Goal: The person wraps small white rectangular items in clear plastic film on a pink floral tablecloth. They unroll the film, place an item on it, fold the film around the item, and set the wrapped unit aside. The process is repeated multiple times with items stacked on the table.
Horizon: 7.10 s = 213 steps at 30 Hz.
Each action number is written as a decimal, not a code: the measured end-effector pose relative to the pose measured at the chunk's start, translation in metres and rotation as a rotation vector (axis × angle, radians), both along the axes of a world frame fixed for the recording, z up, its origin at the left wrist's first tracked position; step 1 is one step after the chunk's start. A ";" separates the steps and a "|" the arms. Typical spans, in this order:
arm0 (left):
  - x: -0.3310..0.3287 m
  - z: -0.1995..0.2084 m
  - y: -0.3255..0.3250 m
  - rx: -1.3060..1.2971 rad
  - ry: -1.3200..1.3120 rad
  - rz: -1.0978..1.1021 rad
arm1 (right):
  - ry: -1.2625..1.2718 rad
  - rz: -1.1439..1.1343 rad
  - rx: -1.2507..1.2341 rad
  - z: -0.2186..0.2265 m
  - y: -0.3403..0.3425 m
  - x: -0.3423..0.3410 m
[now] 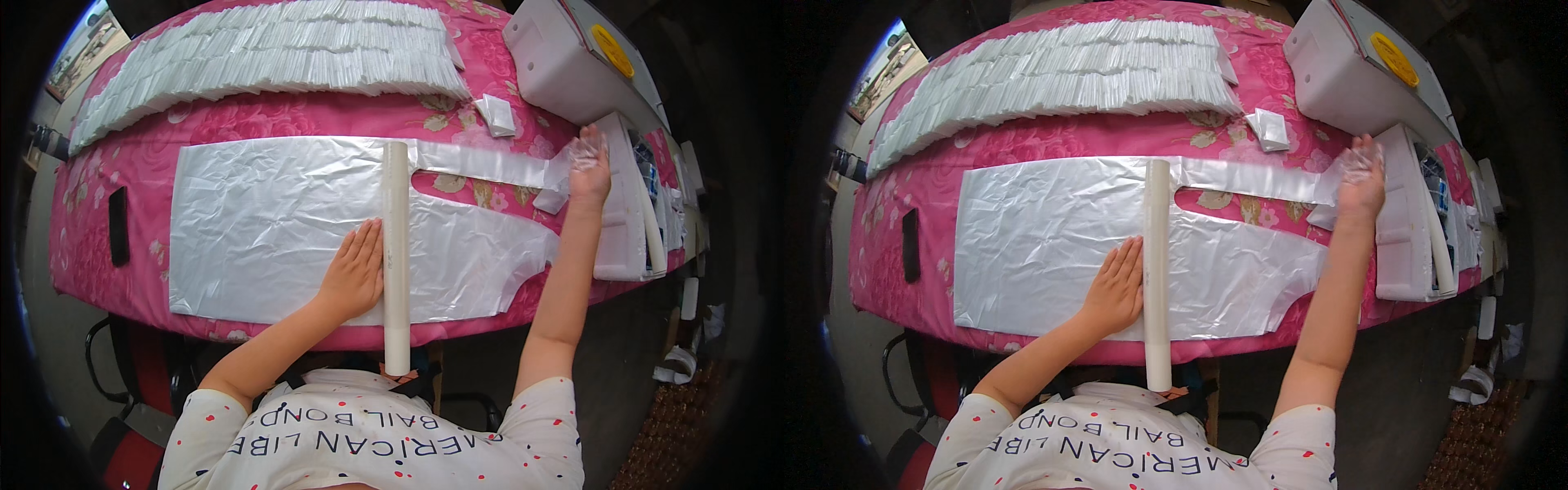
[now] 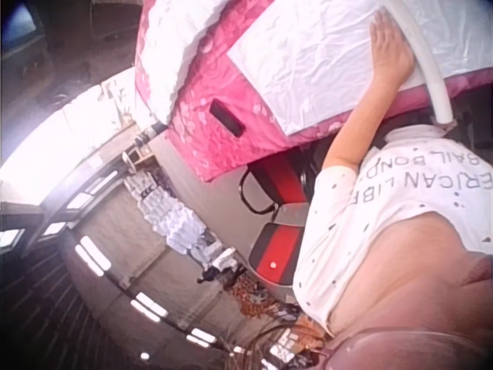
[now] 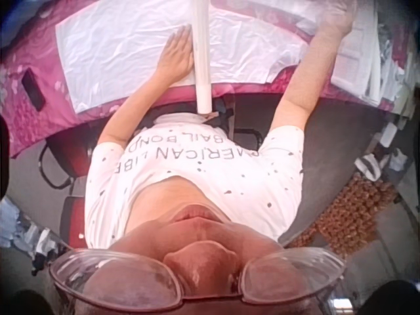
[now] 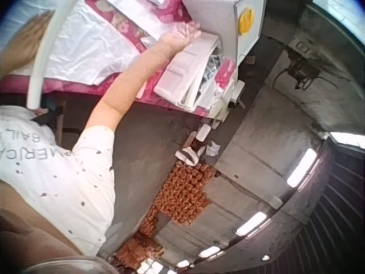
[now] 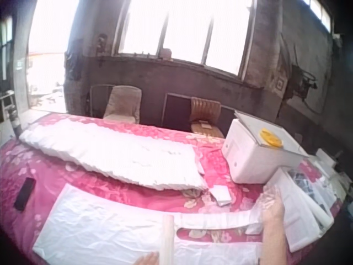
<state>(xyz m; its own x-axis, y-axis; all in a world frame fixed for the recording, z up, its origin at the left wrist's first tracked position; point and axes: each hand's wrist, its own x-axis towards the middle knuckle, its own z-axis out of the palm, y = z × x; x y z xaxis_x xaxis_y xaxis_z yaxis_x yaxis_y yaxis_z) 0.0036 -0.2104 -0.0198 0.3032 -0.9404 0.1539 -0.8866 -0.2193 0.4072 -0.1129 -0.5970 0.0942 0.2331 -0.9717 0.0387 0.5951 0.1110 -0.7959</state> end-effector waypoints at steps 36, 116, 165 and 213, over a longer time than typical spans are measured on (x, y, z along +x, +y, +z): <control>0.087 0.023 -0.091 -0.357 1.927 0.456 | 1.064 0.699 -1.386 -0.070 0.223 -0.006; 0.004 0.011 0.228 0.200 2.308 0.347 | 0.933 1.262 -0.153 -0.077 0.222 0.143; 0.039 0.015 0.111 0.172 0.025 -0.488 | 0.972 0.752 -0.443 -0.101 0.156 0.168; 0.007 0.009 0.141 0.088 -0.108 -0.410 | 0.917 0.588 -1.626 -0.085 0.257 0.092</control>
